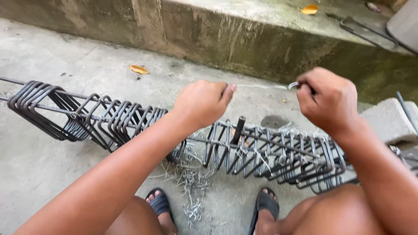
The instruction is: Tying steel rebar stirrups to longitudinal bars using wire and a manual twisting tool
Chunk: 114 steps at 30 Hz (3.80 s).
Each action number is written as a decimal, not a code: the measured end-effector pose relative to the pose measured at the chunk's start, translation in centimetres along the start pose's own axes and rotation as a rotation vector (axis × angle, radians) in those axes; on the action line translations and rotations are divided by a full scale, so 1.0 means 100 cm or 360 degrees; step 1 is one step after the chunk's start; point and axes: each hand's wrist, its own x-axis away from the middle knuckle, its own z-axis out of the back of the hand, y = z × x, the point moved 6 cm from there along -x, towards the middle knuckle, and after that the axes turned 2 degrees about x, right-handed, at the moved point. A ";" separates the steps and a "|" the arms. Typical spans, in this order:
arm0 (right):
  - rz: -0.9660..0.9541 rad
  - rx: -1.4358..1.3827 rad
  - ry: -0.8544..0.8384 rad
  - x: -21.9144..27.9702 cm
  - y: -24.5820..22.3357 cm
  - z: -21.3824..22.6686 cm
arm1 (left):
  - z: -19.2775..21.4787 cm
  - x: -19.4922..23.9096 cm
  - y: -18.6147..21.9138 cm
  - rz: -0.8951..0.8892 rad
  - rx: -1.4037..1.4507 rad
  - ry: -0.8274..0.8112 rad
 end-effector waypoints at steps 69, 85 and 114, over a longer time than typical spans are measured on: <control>-0.1164 -0.0764 -0.0961 0.055 0.015 -0.055 | -0.066 0.022 -0.034 0.0267 0.0552 -0.1002; -0.0892 -0.1004 -0.0677 0.028 0.053 -0.056 | -0.083 0.013 -0.037 0.0552 0.1738 -0.0767; -0.1071 -0.1982 -0.0986 0.035 -0.018 -0.120 | -0.064 -0.036 -0.036 0.0560 0.3107 -0.0203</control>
